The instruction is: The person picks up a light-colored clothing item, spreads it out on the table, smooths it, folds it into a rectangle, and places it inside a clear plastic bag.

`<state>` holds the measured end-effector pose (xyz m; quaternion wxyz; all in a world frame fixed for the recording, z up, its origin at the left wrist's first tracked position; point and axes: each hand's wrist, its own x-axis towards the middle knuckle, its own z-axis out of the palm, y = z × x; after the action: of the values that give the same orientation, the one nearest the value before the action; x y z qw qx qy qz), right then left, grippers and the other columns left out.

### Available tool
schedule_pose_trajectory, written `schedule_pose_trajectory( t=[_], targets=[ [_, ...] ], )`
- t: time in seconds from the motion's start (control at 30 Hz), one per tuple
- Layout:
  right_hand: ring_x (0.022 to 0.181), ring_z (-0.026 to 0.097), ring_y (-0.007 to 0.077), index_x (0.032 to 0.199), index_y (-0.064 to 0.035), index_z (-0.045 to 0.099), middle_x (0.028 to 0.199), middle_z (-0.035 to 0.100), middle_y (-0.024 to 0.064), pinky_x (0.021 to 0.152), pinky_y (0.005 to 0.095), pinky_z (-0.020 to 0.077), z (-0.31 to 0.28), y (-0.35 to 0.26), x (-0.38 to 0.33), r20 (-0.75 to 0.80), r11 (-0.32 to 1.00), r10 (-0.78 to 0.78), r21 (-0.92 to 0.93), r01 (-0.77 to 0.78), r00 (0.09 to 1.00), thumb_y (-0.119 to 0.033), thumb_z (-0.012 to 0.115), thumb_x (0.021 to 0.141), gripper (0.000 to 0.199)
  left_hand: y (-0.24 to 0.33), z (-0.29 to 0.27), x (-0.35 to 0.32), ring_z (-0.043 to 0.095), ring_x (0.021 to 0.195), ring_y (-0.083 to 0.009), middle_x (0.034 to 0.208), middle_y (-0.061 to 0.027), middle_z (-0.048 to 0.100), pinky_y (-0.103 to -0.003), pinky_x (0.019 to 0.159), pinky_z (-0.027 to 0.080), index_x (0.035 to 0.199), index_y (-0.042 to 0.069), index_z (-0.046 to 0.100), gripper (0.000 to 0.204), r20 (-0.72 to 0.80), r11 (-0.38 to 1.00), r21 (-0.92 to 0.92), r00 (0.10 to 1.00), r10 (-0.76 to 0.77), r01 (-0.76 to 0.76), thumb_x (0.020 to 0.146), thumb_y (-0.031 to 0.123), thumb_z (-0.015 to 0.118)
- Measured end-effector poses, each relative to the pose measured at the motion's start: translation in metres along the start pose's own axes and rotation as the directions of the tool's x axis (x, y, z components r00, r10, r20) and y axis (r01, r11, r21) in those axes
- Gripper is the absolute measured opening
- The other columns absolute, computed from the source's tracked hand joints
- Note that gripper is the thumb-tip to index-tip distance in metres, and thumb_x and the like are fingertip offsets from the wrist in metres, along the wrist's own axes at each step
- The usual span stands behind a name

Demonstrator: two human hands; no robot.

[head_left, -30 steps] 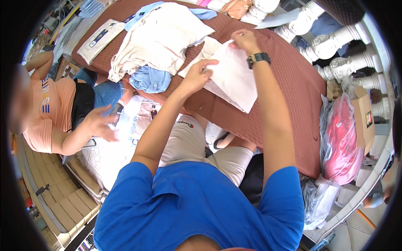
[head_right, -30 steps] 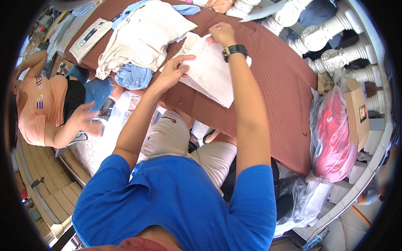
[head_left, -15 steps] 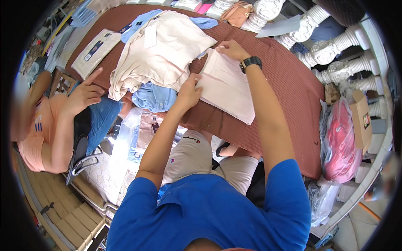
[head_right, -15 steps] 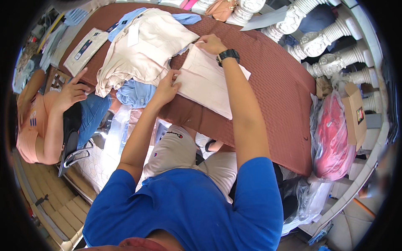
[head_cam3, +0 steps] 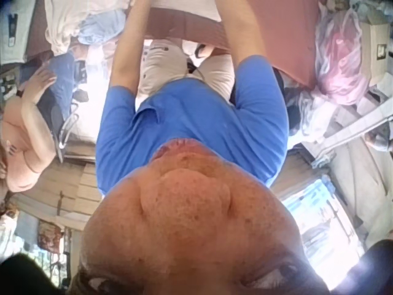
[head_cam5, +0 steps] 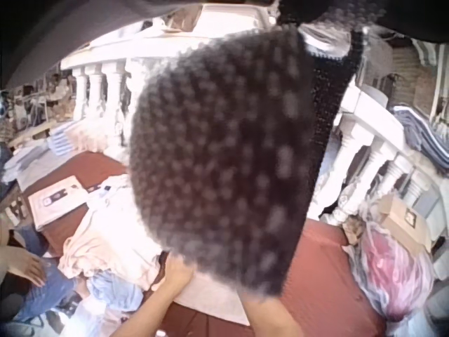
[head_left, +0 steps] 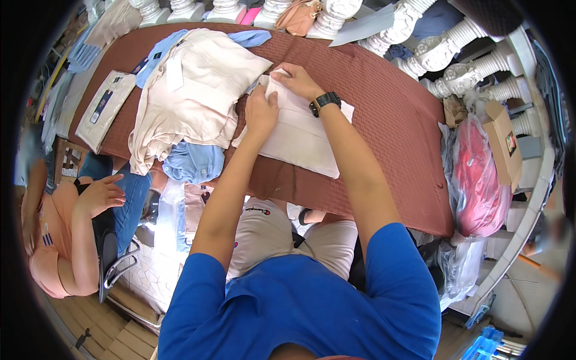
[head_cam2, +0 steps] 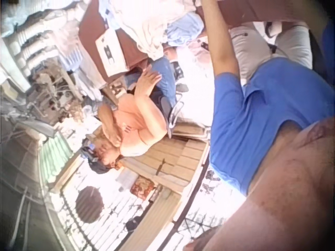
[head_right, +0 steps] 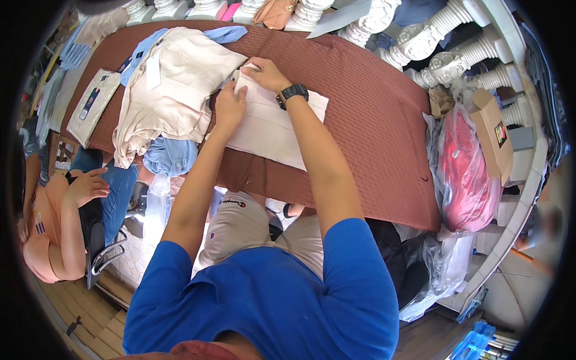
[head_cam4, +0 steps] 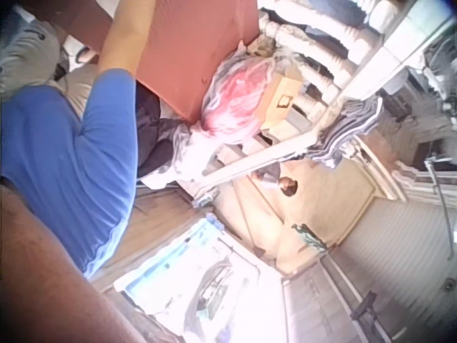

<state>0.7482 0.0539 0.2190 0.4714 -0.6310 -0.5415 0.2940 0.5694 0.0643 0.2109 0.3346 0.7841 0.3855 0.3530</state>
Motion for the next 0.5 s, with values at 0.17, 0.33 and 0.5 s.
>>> schedule_pose_trajectory(
  t=[0.17, 0.33, 0.5],
  targets=[
    [0.099, 0.066, 0.0273, 0.104, -0.0079, 0.075, 0.106, 0.073, 0.0171, 0.091, 0.0405, 0.0487, 0.016, 0.008, 0.003, -0.150, 0.994, 0.083, -0.062, -0.093, 0.985, -0.034, 0.076, 0.089, 0.030, -0.007, -0.010, 0.007, 0.064, 0.097, -0.0516, 0.100, -0.0342, 0.066, -0.055, 0.087, 0.048, 0.114, -0.005, 0.051, 0.033, 0.092, 0.991, -0.058, 0.989, -0.114, 0.119, 0.096, 0.021, 0.062],
    [0.115, 0.056, 0.0350, 0.105, -0.0108, 0.075, 0.109, 0.072, 0.0168, 0.104, 0.0498, 0.0363, 0.033, 0.027, -0.005, -0.298, 0.935, 0.044, -0.323, -0.144, 0.954, -0.047, 0.075, 0.086, 0.041, -0.025, -0.007, -0.011, 0.064, 0.102, -0.0497, 0.105, -0.0324, 0.066, -0.049, 0.089, 0.050, 0.127, -0.007, 0.043, 0.049, -0.047, 0.994, 0.035, 0.993, 0.109, -0.107, 0.092, 0.017, 0.069],
    [0.095, 0.071, 0.0265, 0.101, -0.0064, 0.076, 0.096, 0.076, 0.0147, 0.090, 0.0403, 0.0502, 0.045, 0.021, -0.004, -0.369, 0.859, -0.036, -0.487, -0.160, 0.929, -0.044, 0.077, 0.085, 0.041, -0.021, -0.031, -0.019, 0.061, 0.105, -0.0502, 0.121, -0.0349, 0.058, -0.053, 0.087, 0.049, 0.128, -0.003, 0.043, 0.050, 0.119, 0.985, 0.063, 0.979, -0.168, 0.162, 0.088, 0.009, 0.071]
  ],
)
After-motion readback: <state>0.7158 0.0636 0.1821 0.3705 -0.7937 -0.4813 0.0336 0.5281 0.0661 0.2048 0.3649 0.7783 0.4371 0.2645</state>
